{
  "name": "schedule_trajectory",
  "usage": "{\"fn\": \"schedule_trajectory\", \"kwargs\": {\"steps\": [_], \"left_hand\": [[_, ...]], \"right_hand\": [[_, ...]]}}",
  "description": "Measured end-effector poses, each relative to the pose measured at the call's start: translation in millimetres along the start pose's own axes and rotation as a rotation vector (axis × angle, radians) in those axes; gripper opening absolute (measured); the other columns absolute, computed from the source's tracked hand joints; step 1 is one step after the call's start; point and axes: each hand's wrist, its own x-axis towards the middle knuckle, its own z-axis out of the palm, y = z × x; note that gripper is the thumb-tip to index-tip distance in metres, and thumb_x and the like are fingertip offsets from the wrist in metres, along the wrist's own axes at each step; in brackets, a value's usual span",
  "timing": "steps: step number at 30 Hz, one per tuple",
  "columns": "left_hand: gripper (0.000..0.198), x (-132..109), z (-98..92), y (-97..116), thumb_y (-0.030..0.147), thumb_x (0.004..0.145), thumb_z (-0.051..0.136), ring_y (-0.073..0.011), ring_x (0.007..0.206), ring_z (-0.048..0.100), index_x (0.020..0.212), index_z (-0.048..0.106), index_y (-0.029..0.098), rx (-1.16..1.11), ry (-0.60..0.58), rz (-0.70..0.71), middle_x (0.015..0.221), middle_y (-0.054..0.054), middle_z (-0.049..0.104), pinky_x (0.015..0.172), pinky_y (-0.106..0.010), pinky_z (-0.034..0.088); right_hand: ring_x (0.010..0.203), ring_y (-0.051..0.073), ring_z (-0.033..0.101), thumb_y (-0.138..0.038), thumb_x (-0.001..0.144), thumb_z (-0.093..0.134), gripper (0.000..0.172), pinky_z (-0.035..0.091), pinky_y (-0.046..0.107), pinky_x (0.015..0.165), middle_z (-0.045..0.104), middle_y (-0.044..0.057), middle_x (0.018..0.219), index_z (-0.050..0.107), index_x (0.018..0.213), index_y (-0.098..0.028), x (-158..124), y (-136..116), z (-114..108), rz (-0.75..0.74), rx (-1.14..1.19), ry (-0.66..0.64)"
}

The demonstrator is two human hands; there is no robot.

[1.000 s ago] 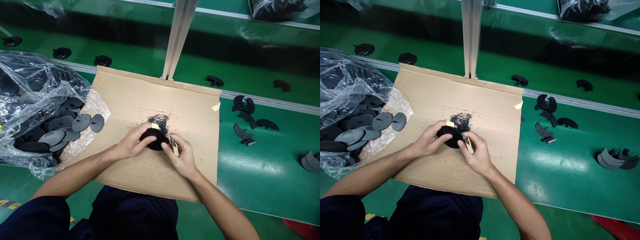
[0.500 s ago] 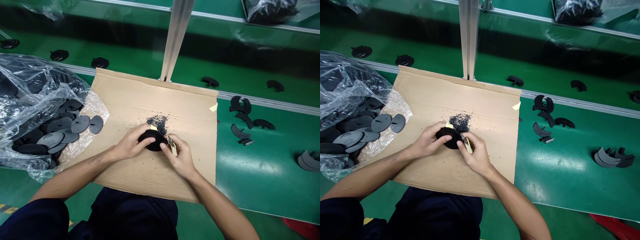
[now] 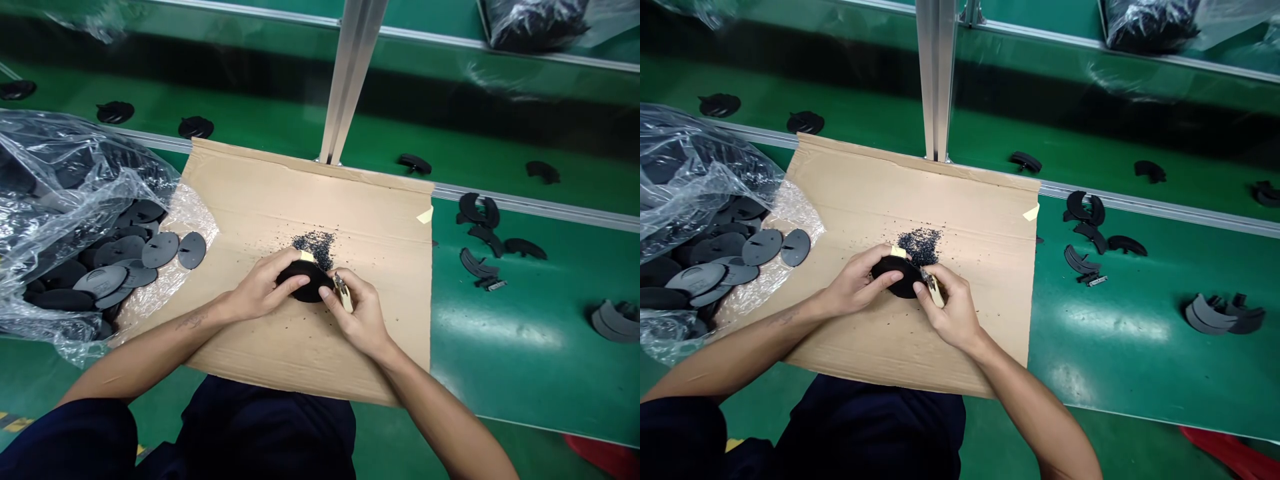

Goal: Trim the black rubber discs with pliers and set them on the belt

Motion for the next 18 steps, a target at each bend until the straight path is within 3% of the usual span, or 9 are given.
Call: {"fn": "schedule_trajectory", "kwargs": {"steps": [4, 10, 18], "left_hand": [[0.016, -0.3, 0.4, -0.8, 0.028, 0.103, 0.056, -0.0155, 0.085, 0.064, 0.114, 0.062, 0.017, -0.003, -0.007, 0.008, 0.095, -0.005, 0.069, 0.076, -0.027, 0.053], [0.014, -0.8, -0.1, -0.5, 0.027, 0.102, 0.057, -0.015, 0.082, 0.063, 0.111, 0.062, 0.017, -0.003, -0.005, 0.017, 0.093, -0.004, 0.069, 0.074, -0.026, 0.053], [0.017, -0.7, -0.8, -0.8, 0.025, 0.103, 0.056, -0.0151, 0.087, 0.065, 0.118, 0.061, 0.017, -0.011, -0.026, 0.011, 0.098, -0.005, 0.07, 0.079, -0.026, 0.053]], "right_hand": [[0.072, 0.016, 0.051, -0.037, 0.096, 0.062, 0.017, 0.042, 0.029, 0.067, 0.058, 0.0, 0.079, 0.059, 0.089, -0.022, -0.1, 1.7, 0.1, -0.013, -0.004, 0.009], [0.071, 0.016, 0.052, -0.048, 0.096, 0.063, 0.027, 0.044, 0.03, 0.066, 0.058, 0.0, 0.078, 0.06, 0.088, -0.022, -0.4, 0.6, 0.1, 0.004, -0.019, 0.015], [0.071, 0.016, 0.051, -0.039, 0.097, 0.062, 0.019, 0.043, 0.029, 0.066, 0.058, 0.0, 0.079, 0.059, 0.089, -0.022, -0.1, 0.6, -0.4, -0.01, -0.017, 0.023]]}}
